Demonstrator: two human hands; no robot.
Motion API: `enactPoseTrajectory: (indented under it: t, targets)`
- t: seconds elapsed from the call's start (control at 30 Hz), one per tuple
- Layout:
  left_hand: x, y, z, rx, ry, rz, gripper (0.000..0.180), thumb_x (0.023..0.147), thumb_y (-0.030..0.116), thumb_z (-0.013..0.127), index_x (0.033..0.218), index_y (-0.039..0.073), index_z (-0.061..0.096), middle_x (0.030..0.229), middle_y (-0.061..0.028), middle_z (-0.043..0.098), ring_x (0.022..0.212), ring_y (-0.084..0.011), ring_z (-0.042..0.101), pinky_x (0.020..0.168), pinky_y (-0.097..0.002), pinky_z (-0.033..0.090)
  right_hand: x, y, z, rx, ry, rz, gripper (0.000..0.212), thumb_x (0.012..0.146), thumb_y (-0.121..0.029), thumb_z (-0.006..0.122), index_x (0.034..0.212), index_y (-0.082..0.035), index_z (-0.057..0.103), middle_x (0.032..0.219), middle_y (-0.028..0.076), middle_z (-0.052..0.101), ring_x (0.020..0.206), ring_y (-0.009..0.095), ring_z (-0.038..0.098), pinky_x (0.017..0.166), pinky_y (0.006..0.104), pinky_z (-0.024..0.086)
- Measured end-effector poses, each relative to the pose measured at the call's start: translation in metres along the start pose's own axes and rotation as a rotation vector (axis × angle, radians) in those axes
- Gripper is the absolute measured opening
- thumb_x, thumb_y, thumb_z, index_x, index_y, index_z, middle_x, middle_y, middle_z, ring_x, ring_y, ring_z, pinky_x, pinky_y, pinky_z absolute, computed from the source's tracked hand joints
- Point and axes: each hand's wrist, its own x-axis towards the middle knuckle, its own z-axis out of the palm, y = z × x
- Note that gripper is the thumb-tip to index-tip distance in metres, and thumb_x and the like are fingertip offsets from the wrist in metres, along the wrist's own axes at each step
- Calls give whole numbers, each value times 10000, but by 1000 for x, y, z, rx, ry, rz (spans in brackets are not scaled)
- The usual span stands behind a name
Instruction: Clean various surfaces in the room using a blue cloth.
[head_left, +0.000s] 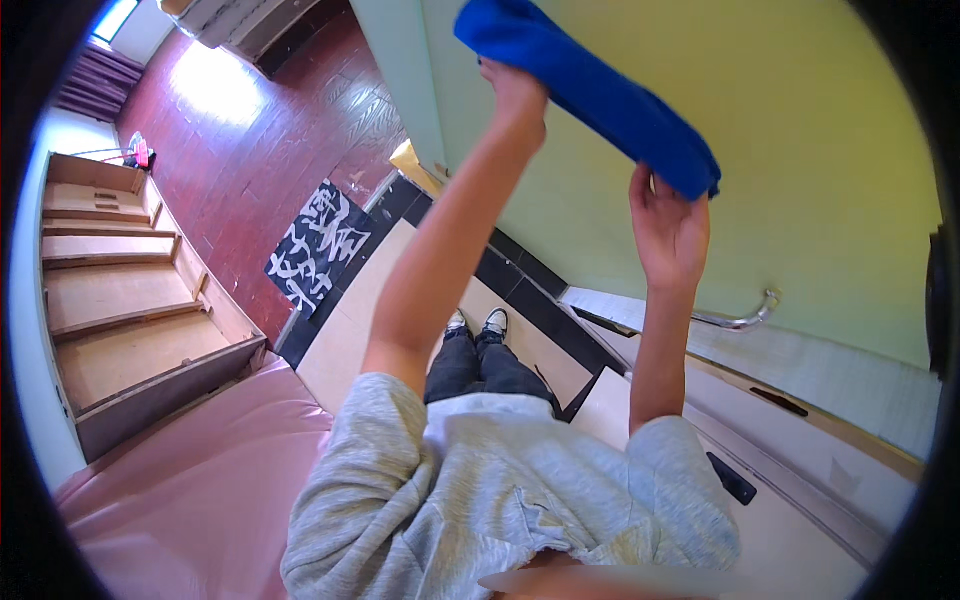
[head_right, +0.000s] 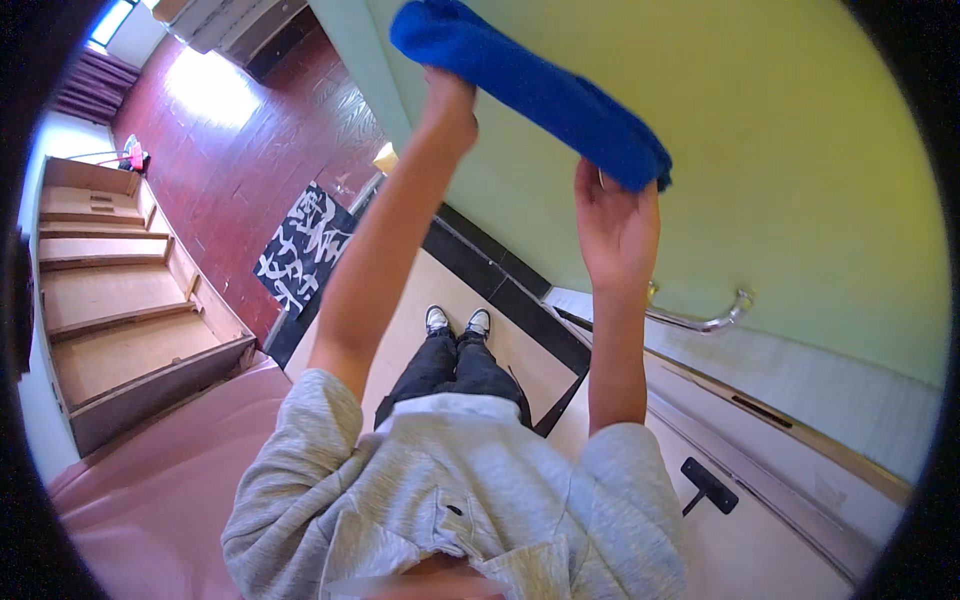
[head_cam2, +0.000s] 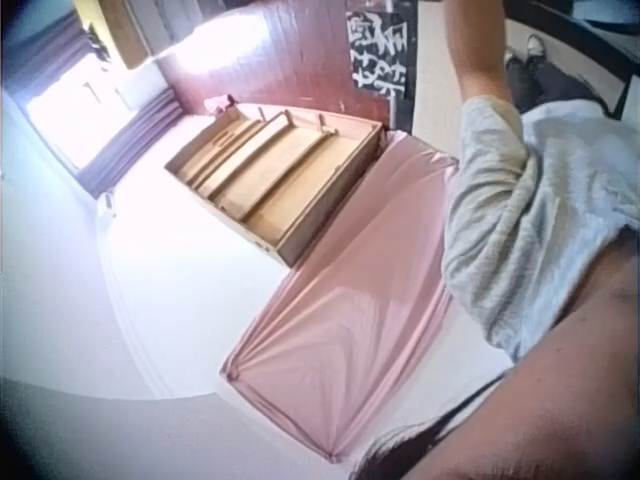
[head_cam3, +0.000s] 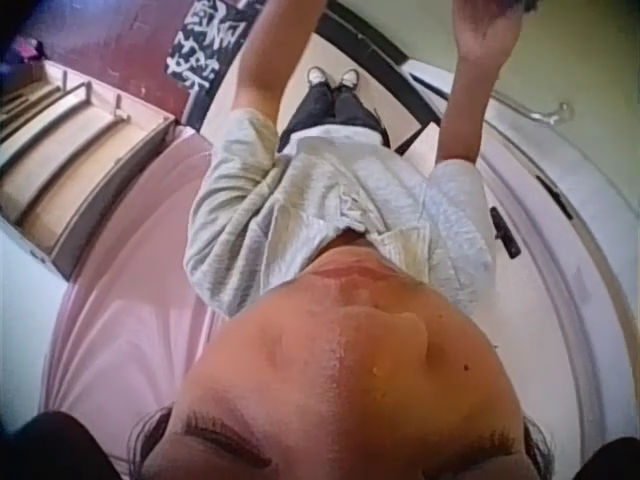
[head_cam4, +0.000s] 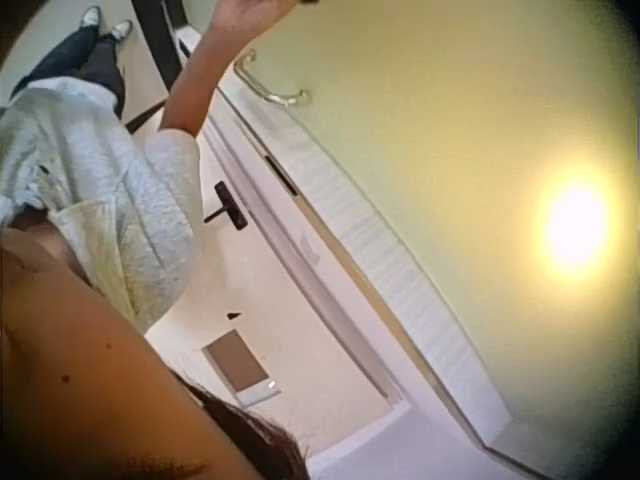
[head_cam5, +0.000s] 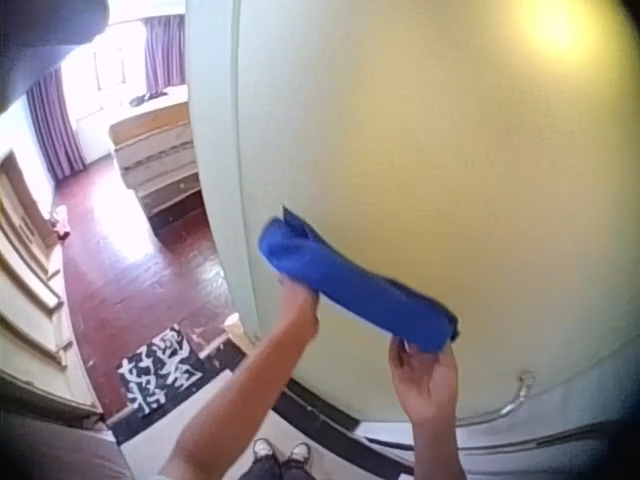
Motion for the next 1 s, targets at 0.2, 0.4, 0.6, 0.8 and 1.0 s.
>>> enactPoseTrajectory:
  t: [0.2, 0.4, 0.6, 0.8, 1.0]
  targets:
    - [-7, -156, -38, 28, 292, -283, 669, 877, 506, 487, 1376, 126, 253, 1315, -112, 378, 1241, -209, 348, 1024, -372, 298, 1, 41, -138, -173, 276, 54, 278, 940, -221, 496, 1103, -11, 578, 1171, 138, 593, 1110, 251, 518, 1041, 403, 379]
    - [-10, -292, -65, -193, 376, -538, 608, 881, 529, 456, 1346, 153, 343, 1237, -89, 478, 1130, -193, 450, 946, -332, 367, 24, 86, -286, -422, 583, 112, 244, 911, -191, 547, 1079, -18, 582, 1126, 102, 610, 1031, 214, 553, 957, 359, 443]
    - [32, -425, -127, -131, 244, -668, 599, 930, 502, 340, 1379, 107, 317, 1354, -134, 406, 1223, -296, 410, 993, -407, 354, 65, 137, -454, -382, 794, 331, 242, 941, -135, 446, 1075, 25, 570, 1097, 149, 619, 1005, 251, 593, 920, 380, 471]
    - [61, -527, -173, 15, 333, -764, 655, 961, 490, 216, 1475, 97, 114, 1507, -149, 203, 1345, -375, 276, 1093, -441, 273, 81, 162, -615, -225, 959, 386, 307, 965, -119, 336, 1088, 67, 547, 1095, 197, 617, 1006, 301, 605, 912, 421, 494]
    - [94, -642, -207, -64, 326, -885, 642, 965, 490, 214, 1477, 116, 118, 1518, -135, 188, 1358, -348, 267, 1097, -427, 271, 106, 195, -726, -347, 1053, 316, 272, 966, -105, 364, 1099, 51, 543, 1108, 168, 614, 990, 279, 612, 884, 368, 518]
